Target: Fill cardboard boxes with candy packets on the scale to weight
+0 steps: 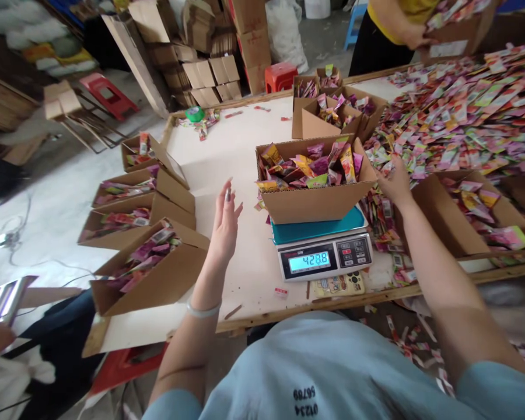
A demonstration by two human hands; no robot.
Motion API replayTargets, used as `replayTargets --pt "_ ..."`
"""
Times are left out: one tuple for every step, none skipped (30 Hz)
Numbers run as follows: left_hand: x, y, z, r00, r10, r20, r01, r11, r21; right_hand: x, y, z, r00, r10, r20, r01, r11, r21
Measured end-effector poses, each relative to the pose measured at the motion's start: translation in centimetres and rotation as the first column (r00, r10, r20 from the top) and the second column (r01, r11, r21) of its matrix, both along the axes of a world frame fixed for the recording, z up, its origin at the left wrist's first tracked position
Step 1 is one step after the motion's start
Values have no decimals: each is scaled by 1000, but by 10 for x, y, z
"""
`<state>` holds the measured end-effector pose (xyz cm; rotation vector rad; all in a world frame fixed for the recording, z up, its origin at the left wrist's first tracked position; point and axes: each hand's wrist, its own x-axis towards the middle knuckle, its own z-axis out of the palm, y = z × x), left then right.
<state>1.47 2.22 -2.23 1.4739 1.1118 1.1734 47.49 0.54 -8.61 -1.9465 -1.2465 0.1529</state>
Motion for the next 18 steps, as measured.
replayTargets --pt "3 0 1 1000 -3 -5 3 1000 -4 -2 1 14 998 -14 -59 19 996 86" --pt "6 0 3 1000 -9 -11 9 1000 -4 -5 1 30 996 -8 -94 22 988 154" --pt "9 0 4 1000 -15 -15 15 1000 1 -10 0 48 995 10 -101 10 980 200" --pt "13 0 5 1000 -18 -17 19 1000 10 -16 -1 67 993 50 -105 -22 968 252" --pt "17 1 6 1000 -17 -15 17 1000 21 -25 -3 88 988 118 -95 -84 950 301" --pt "21 2 7 1000 -12 -9 13 999 31 -36 -5 109 975 212 -69 -178 925 337" --pt "26 4 8 1000 -9 -4 9 999 36 -50 -7 130 945 325 -29 -295 889 349" --pt "31 6 9 1000 -5 3 5 999 38 -66 -8 148 896 443 20 -426 847 318" --pt "36 8 10 1000 -7 9 7 999 39 -84 -7 165 834 548 72 -548 803 236" --pt "42 11 11 1000 -16 13 15 999 40 -102 -5 178 770 626 119 -637 762 113" --pt "48 13 12 999 -32 16 32 999 42 -121 -1 188 717 679 158 -684 729 -28" --pt "54 14 14 998 -57 14 56 997 49 -138 5 194 667 721 190 -702 693 -164" --pt "59 14 15 996 -84 6 84 995 59 -153 12 196 620 755 216 -705 656 -271" --pt "63 14 17 994 -110 -5 110 992 65 -164 19 196 577 784 229 -704 619 -347" --pt "66 13 18 991 -134 -14 135 989 63 -173 27 194 539 810 230 -710 584 -394" --pt "68 11 19 988 -151 -14 151 987 54 -178 33 191 510 832 220 -719 552 -421" --pt "69 9 20 987 -162 -4 162 986 39 -180 37 187 489 847 210 -730 529 -434" --pt "69 8 20 986 -167 11 166 986 25 -180 40 184 473 858 200 -741 510 -436"
